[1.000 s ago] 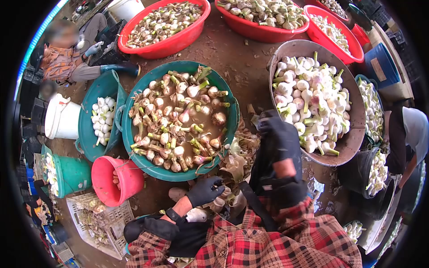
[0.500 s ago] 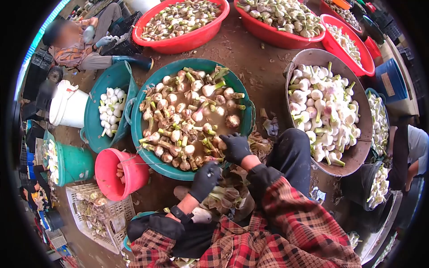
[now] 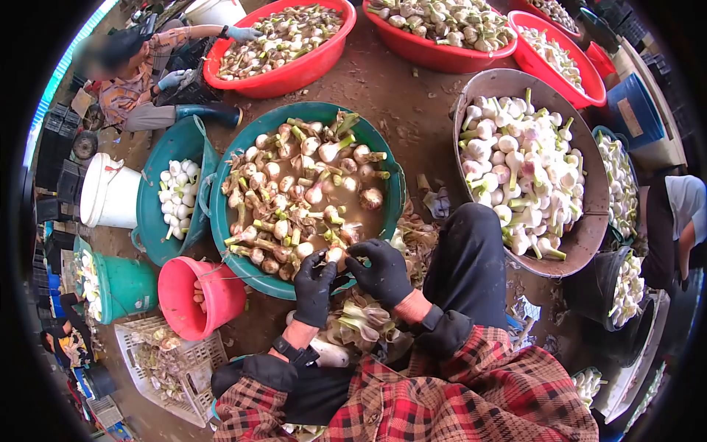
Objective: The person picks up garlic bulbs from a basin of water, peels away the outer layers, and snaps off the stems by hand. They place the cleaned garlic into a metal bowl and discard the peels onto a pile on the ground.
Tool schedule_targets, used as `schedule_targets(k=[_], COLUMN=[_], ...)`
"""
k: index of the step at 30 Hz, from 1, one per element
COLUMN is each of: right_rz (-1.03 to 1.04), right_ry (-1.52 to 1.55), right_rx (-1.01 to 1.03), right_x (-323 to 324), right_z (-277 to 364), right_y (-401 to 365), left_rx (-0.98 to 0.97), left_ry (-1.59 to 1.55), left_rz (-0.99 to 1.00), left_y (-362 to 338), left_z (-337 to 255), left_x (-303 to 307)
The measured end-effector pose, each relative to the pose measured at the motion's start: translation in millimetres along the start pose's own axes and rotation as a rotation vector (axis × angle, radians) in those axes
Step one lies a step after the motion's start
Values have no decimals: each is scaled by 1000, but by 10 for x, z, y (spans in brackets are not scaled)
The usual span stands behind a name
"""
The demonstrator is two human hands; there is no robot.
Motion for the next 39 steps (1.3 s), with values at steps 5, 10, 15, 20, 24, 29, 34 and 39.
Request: schedule_targets(k=[5,10,15,20,24,29,34,39], right_rz=[-82,-83,-58,-75,-25,124,318,186], right_ry=[-128,-206,-149,178,-364,216,113,25], right_rx=[14,53,-21,-487,-337,-38,-8,44], right_x=[-54,-71,-74,115,386,458,237,114], right_z=[103,96,-12,-578,-629,-366,-142,-167], right_y=[-33,-41,-38,-9,75,96,-5,-69], left_rx=[-137,-257,-139,113,276,278,230,-203], left_ry=[146,269,194,-222,-465,-488,-332,439], left_rz=[-36,-64,91,348,489,514,452,351], left_y=[-40,-49,-2,4,-54,4,53,-6], left_z=[-54,-22,15,-177,-222,-224,-134,-117], left_x=[-38,-38,60,143,120,152,142,50])
Point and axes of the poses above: each hand's wrist, its own y-axis towards the middle knuckle, its own x-axis out of the back of the hand, z = x × y, the point moved 1 cm from there along y, towards the middle knuckle, and after that the axes turned 3 degrees about y, right-handed, at the moved point
